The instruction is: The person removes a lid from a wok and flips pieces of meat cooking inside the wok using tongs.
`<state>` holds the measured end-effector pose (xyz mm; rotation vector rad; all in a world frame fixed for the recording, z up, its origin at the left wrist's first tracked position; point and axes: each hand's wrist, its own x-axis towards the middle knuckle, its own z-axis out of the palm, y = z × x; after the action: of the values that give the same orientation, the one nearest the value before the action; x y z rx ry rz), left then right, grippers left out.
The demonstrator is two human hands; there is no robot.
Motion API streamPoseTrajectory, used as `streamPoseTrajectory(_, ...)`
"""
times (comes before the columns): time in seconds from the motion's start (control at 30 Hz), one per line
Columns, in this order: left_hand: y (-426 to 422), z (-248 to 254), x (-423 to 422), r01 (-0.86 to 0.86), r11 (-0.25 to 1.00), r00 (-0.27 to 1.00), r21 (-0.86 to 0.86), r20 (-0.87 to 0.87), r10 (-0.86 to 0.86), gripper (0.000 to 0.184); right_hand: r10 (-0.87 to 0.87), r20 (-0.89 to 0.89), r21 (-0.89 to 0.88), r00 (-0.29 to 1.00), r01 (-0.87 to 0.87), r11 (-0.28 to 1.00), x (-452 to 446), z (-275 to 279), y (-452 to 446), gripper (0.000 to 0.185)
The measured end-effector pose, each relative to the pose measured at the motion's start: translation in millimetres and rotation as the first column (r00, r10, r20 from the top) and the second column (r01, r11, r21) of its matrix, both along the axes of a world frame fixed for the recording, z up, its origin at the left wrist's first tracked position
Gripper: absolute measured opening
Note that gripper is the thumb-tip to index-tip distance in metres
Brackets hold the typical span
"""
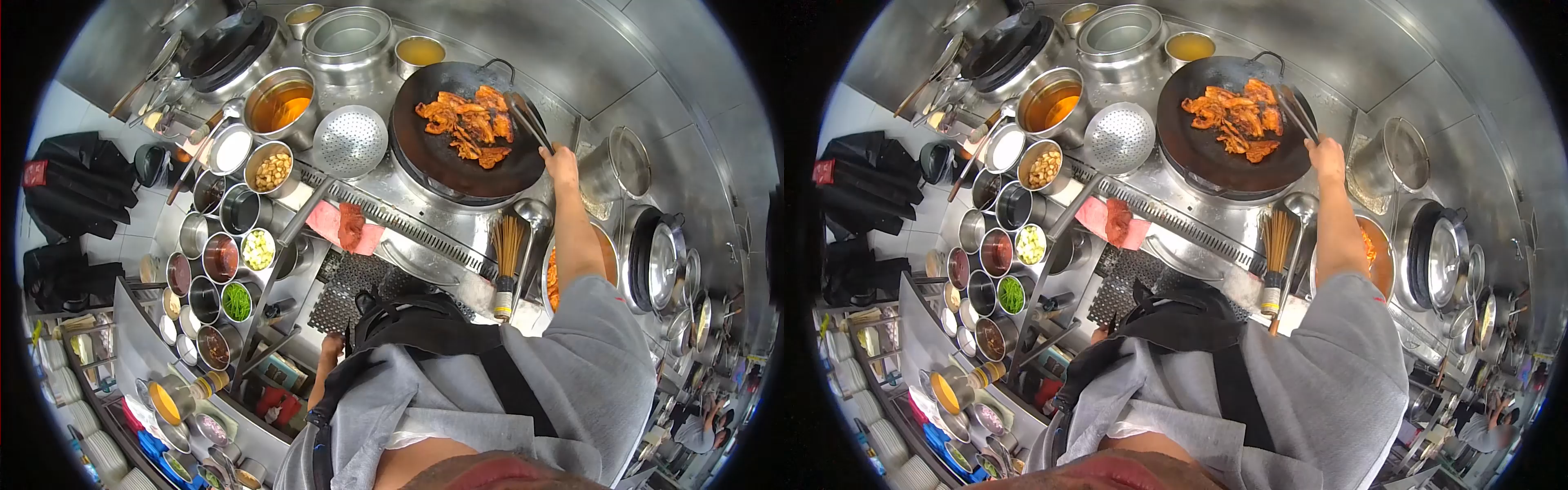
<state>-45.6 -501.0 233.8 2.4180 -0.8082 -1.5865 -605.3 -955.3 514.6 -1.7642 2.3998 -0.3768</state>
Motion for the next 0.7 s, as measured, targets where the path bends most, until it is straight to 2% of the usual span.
streamPoseTrajectory(0.1,1,5,-3,0.061,0.998,0.998,0.018,0.023,-0.061,0.019,0.082,-0.031,-0.004,0.996,-0.082,0.997,9,9,17,0.041)
streamPoseTrajectory(0.17,4,6,-1,-0.073,0.997,0.997,0.008,-0.01,0.073,0.02,0.123,-0.044,0.02,0.991,-0.122,0.992,17,7,18,0.041)
streamPoseTrajectory(0.2,2,4,3,-0.015,0.998,1.0,0.055,0.013,0.014,0.022,0.152,-0.05,0.077,0.987,-0.148,0.986,18,-1,14,0.04)
streamPoseTrajectory(0.23,0,-2,9,-0.015,0.998,1.0,0.056,0.015,0.014,0.022,0.18,-0.053,0.133,0.982,-0.172,0.976,21,-8,9,0.039)
streamPoseTrajectory(0.27,-1,-8,16,0.072,0.997,0.997,0.012,0.008,-0.072,0.023,0.188,-0.029,0.183,0.982,-0.179,0.967,24,-16,6,0.036)
streamPoseTrajectory(0.33,-1,-13,18,0.162,0.986,0.987,-0.024,0.005,-0.162,0.024,0.198,-0.035,0.172,0.979,-0.19,0.967,32,-38,3,0.034)
streamPoseTrajectory(0.4,-8,-17,16,0.053,0.998,0.998,-0.013,0.016,-0.053,0.028,0.247,-0.065,0.152,0.967,-0.235,0.96,34,-51,7,0.029)
streamPoseTrajectory(0.5,0,-62,27,0.221,0.962,0.975,-0.162,0.024,-0.22,0.031,0.334,-0.049,0.223,0.941,-0.316,0.922,40,-23,37,0.03)
streamPoseTrajectory(0.57,0,-69,15,-0.074,0.997,0.997,0.015,0.031,0.074,0.031,0.344,-0.075,0.215,0.936,-0.322,0.922,37,-13,50,0.03)
streamPoseTrajectory(0.6,2,-71,16,-0.071,0.997,0.997,0.014,0.027,0.07,0.031,0.352,-0.095,0.211,0.931,-0.326,0.921,34,-9,55,0.03)
streamPoseTrajectory(0.63,2,-71,20,0.1,0.993,0.99,-0.07,0.108,-0.092,0.03,0.349,-0.1,0.207,0.932,-0.324,0.923,33,-2,55,0.03)
streamPoseTrajectory(0.7,5,-70,26,0.435,0.882,0.878,-0.182,0.303,-0.37,0.028,0.346,-0.11,0.206,0.932,-0.32,0.925,32,9,54,0.032)
